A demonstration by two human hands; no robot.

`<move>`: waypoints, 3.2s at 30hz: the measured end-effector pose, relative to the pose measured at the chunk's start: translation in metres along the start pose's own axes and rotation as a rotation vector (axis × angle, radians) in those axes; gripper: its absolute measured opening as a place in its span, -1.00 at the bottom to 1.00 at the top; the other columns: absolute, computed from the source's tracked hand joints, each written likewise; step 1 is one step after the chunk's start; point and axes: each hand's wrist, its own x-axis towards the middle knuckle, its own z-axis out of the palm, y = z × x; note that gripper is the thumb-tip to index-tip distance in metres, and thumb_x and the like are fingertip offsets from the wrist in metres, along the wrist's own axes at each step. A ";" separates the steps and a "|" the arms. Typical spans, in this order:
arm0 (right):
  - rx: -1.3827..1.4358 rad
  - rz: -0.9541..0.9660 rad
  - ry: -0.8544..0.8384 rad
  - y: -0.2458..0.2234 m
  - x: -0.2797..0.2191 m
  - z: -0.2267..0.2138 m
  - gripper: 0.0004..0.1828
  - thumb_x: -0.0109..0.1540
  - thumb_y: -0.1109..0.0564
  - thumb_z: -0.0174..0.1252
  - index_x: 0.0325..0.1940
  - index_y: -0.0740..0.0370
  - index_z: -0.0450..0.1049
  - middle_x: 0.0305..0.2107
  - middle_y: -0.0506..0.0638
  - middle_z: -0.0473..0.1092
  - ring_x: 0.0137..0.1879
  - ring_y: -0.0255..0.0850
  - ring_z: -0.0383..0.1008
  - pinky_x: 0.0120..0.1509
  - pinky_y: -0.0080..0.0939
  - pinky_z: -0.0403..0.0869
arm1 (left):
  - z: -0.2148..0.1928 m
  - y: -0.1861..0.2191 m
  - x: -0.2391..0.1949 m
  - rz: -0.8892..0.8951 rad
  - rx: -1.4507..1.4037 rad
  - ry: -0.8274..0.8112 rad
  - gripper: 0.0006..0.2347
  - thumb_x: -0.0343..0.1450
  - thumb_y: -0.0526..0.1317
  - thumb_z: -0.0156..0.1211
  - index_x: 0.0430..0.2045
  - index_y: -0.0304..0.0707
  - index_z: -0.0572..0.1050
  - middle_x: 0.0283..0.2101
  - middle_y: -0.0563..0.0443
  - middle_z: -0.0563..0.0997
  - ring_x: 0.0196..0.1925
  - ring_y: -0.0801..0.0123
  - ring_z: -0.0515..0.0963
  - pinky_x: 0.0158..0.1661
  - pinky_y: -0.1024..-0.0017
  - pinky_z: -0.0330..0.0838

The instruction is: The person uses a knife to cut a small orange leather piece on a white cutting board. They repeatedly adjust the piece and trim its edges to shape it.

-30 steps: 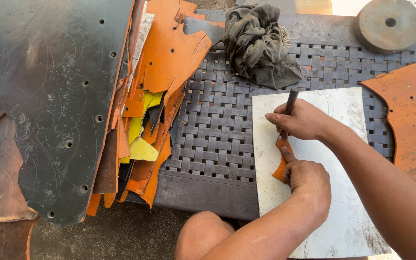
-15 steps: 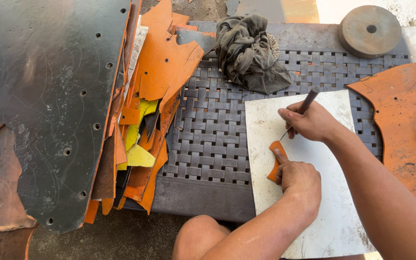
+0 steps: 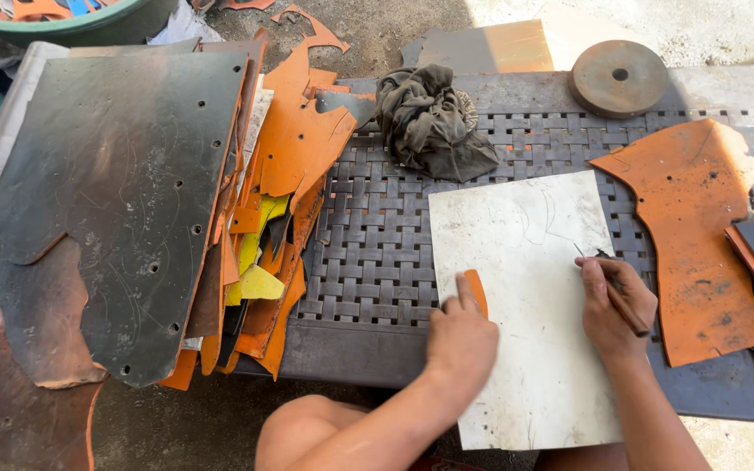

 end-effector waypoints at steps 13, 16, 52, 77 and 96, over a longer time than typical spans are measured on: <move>-0.168 -0.285 0.098 0.002 0.002 0.005 -0.79 0.44 0.07 0.21 -0.05 0.29 0.55 -0.10 0.15 0.54 0.06 0.05 0.53 0.16 -0.05 0.47 | 0.021 -0.049 0.015 0.073 -0.186 0.582 -0.73 0.38 -0.47 0.20 -0.05 -0.21 0.54 0.00 -0.17 0.53 0.11 0.06 0.55 0.09 0.10 0.41; -0.156 -0.330 0.099 0.002 0.003 0.004 -0.78 0.41 0.07 0.21 -0.03 0.29 0.58 -0.03 0.17 0.53 0.12 0.05 0.53 0.19 -0.07 0.47 | 0.014 -0.042 0.018 0.078 -0.164 0.749 -0.57 0.21 -0.51 0.20 -0.01 -0.29 0.55 0.06 -0.35 0.48 0.07 -0.03 0.53 0.00 0.08 0.41; -0.466 -0.551 -0.598 -0.015 0.009 -0.010 -0.23 0.06 -0.36 0.32 0.15 0.19 0.48 0.31 0.09 0.28 0.47 0.00 0.18 0.56 0.08 0.02 | 0.015 -0.002 0.040 0.010 -0.306 0.414 -0.55 0.47 0.03 0.10 0.28 -0.01 0.39 0.16 -0.31 0.28 0.24 -0.03 0.23 0.11 0.00 0.18; -0.490 -0.571 -0.588 -0.019 0.009 -0.010 -0.27 0.04 -0.37 0.33 0.14 0.09 0.51 0.28 0.05 0.33 0.45 -0.02 0.21 0.56 0.07 0.05 | 0.018 -0.009 0.037 0.012 -0.287 0.400 -0.56 0.48 0.05 0.04 0.30 0.16 0.35 0.16 -0.24 0.27 0.21 0.00 0.25 0.11 0.02 0.20; -0.513 -0.564 -0.594 -0.018 0.009 -0.009 -0.27 0.03 -0.38 0.32 0.13 0.07 0.52 0.27 0.02 0.34 0.45 -0.03 0.21 0.56 0.09 0.05 | 0.014 -0.010 0.036 0.015 -0.280 0.342 -0.55 0.50 0.07 0.01 0.33 0.17 0.32 0.19 -0.26 0.25 0.22 0.01 0.25 0.11 0.02 0.22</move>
